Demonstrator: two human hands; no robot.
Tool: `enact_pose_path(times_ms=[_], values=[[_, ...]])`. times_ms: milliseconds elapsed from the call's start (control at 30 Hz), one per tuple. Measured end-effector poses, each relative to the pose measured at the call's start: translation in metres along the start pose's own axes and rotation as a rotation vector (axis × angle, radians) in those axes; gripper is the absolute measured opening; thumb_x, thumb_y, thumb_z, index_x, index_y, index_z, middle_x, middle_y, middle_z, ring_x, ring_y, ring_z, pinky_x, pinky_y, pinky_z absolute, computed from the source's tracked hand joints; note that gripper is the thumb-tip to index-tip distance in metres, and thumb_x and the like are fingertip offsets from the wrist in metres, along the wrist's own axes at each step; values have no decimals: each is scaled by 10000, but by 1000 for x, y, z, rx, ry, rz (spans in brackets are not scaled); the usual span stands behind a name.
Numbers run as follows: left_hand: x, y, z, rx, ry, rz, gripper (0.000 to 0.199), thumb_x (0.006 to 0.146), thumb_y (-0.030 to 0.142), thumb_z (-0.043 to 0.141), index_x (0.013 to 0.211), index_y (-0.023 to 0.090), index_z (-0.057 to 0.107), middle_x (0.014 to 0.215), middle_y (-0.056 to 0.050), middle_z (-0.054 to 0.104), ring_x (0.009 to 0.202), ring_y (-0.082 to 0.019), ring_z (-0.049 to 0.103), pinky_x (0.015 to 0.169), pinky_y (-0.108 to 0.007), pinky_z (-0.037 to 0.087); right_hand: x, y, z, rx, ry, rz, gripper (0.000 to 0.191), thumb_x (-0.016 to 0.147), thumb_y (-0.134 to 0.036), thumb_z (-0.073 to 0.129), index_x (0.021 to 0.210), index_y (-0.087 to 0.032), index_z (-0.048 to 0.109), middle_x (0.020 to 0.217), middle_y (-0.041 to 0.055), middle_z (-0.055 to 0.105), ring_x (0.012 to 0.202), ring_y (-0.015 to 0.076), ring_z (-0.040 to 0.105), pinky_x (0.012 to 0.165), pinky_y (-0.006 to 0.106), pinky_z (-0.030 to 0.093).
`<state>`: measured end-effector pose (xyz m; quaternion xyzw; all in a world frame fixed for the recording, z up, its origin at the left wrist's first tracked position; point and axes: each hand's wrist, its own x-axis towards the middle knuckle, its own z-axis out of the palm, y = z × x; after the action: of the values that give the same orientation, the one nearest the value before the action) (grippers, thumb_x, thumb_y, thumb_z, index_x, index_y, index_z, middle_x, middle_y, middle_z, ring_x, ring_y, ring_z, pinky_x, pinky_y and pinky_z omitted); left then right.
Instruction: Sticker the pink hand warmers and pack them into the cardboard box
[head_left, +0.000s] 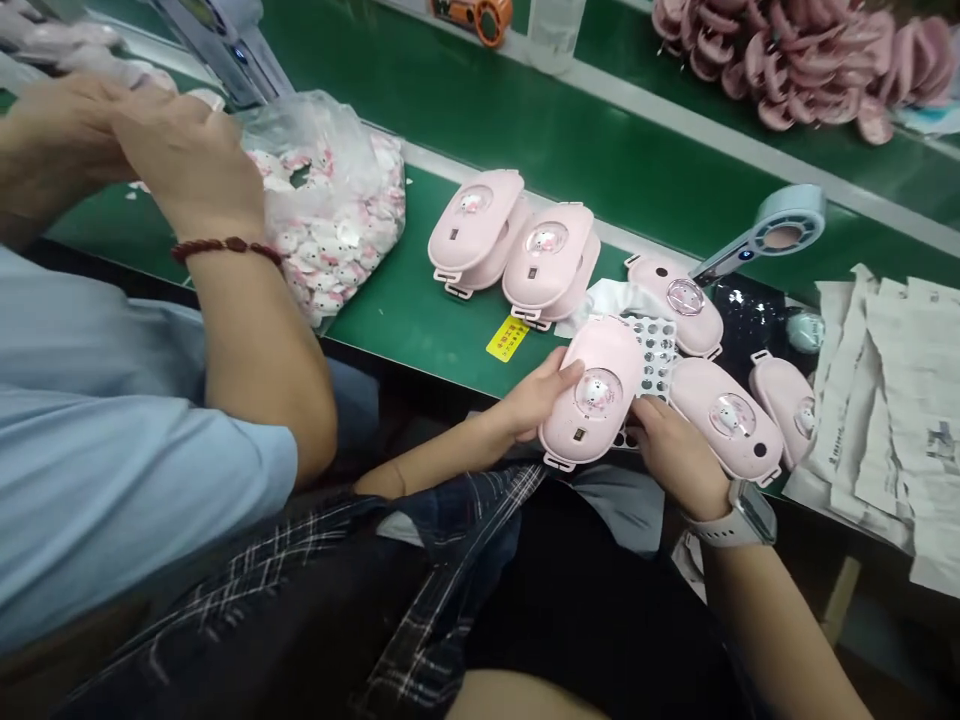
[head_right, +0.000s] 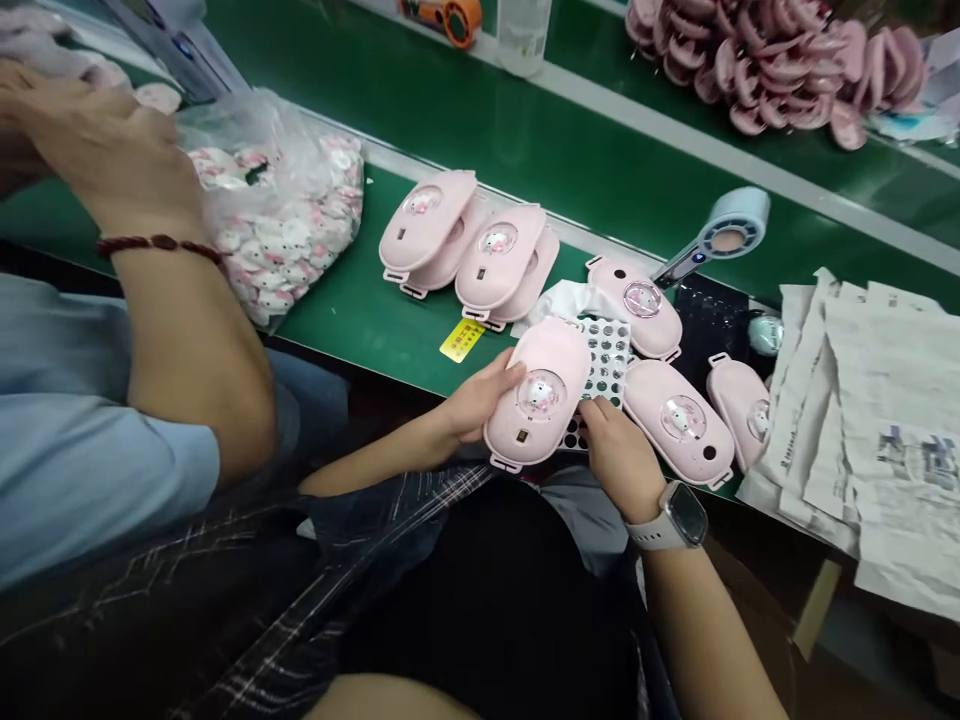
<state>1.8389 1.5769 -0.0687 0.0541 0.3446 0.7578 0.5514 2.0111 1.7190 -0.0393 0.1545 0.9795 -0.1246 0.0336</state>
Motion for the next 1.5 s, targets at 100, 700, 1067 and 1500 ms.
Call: enact_pose_path(times_ms=[100, 700, 1067, 1500], values=[[-1, -1, 0, 21, 45, 8, 587, 745, 526, 885, 1082, 183, 548, 1016, -33, 661, 965, -199, 654, 902, -361, 520, 2, 5, -2, 64, -3, -34, 159, 929, -140, 479, 1034, -219, 569, 995, 98, 657, 846, 267, 628, 716, 377, 473], [-3, 4, 14, 61, 51, 171, 606, 843, 582, 786, 1247, 210, 530, 1230, -77, 670, 1218, -278, 626, 1085, -442, 472, -11, -41, -35, 1190, 316, 309, 267, 830, -230, 834, 910, -227, 579, 831, 0, 690, 615, 117, 648, 555, 214, 571], [2, 3, 21, 85, 107, 297, 541, 872, 602, 744, 1223, 231, 565, 1180, -56, 659, 1184, -265, 630, 1069, -454, 506, 7, -66, -26, 1146, 374, 265, 257, 816, -196, 843, 859, -208, 590, 835, 13, 711, 727, 130, 693, 684, 224, 601], [2, 6, 25, 28, 119, 304, 437, 925, 502, 715, 1225, 232, 548, 1221, -63, 649, 1234, -263, 615, 1120, -475, 487, 14, -71, -22, 976, 444, 280, 216, 791, -223, 837, 853, -207, 631, 842, 13, 712, 777, 147, 701, 710, 252, 594]])
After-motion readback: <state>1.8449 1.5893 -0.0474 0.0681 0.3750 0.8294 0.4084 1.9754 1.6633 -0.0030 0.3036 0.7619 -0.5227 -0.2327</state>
